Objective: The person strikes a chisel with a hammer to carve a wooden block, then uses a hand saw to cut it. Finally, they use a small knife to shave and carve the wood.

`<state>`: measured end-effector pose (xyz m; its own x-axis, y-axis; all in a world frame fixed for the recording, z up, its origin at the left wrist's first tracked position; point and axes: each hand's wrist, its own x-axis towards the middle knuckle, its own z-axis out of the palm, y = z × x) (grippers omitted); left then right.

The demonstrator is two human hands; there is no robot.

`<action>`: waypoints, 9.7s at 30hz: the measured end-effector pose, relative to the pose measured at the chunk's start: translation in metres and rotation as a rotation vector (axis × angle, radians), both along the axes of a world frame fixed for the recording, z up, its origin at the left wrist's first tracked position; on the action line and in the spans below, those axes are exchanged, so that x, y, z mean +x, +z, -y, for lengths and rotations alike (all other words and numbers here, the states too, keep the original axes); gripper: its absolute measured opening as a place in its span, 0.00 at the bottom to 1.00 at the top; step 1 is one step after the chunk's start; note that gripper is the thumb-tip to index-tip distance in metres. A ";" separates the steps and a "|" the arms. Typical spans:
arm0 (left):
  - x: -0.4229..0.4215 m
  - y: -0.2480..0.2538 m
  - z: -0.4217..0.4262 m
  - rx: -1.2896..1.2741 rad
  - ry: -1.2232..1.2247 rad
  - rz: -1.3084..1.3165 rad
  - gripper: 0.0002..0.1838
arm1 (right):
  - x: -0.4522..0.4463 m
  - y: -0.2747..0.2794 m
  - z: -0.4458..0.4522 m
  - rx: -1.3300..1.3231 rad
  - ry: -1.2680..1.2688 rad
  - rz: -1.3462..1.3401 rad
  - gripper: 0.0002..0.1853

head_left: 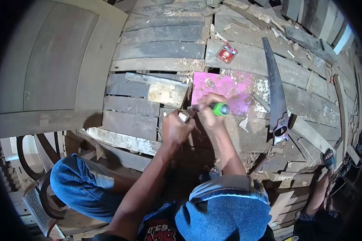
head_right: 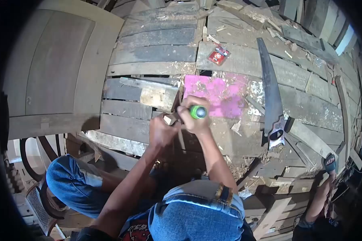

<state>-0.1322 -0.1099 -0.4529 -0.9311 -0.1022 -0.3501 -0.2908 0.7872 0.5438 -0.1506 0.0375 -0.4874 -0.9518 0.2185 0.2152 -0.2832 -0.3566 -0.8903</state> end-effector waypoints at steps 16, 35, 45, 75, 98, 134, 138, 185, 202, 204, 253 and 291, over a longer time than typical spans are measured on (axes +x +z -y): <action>0.000 -0.006 0.001 -0.020 0.005 0.006 0.23 | -0.004 0.067 -0.036 -0.250 -0.024 -0.102 0.15; -0.002 -0.001 0.009 0.048 -0.239 -0.083 0.13 | 0.004 0.111 -0.039 -0.250 0.084 -0.297 0.19; -0.038 0.005 0.030 -0.169 -0.984 0.084 0.25 | 0.018 0.054 -0.045 -0.092 0.102 0.067 0.21; -0.019 0.006 0.035 -0.247 -0.901 -0.042 0.29 | 0.031 0.099 -0.045 -0.127 -0.073 -0.040 0.17; -0.015 0.002 0.035 -0.261 -0.883 -0.073 0.31 | 0.045 0.036 -0.020 -0.031 -0.100 0.103 0.14; -0.012 0.010 0.035 -0.225 -0.829 -0.058 0.27 | 0.045 -0.019 -0.002 0.069 0.023 0.039 0.17; -0.011 -0.004 0.039 -0.248 -0.826 -0.085 0.28 | 0.041 0.063 -0.037 -0.230 0.015 -0.048 0.19; 0.010 -0.001 0.033 -0.180 -0.578 -0.114 0.26 | 0.029 0.091 -0.046 -0.122 0.050 -0.089 0.19; 0.013 -0.008 0.034 -0.192 -0.573 -0.140 0.28 | 0.020 0.141 -0.065 -0.326 0.161 -0.166 0.23; 0.013 -0.006 0.032 -0.158 -0.546 -0.192 0.24 | 0.022 0.084 -0.038 -0.094 0.016 -0.073 0.21; 0.016 0.003 0.028 -0.228 -0.556 -0.139 0.23 | 0.023 -0.015 -0.009 0.015 0.102 0.078 0.16; 0.013 -0.006 0.031 -0.170 -0.554 -0.046 0.30 | 0.012 0.104 -0.059 -0.315 0.013 -0.305 0.19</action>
<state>-0.1191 -0.1413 -0.4588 -0.8758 0.3532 -0.3289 0.2103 0.8927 0.3986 -0.1388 0.0968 -0.3832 -0.8582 0.3070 0.4115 -0.5099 -0.6027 -0.6138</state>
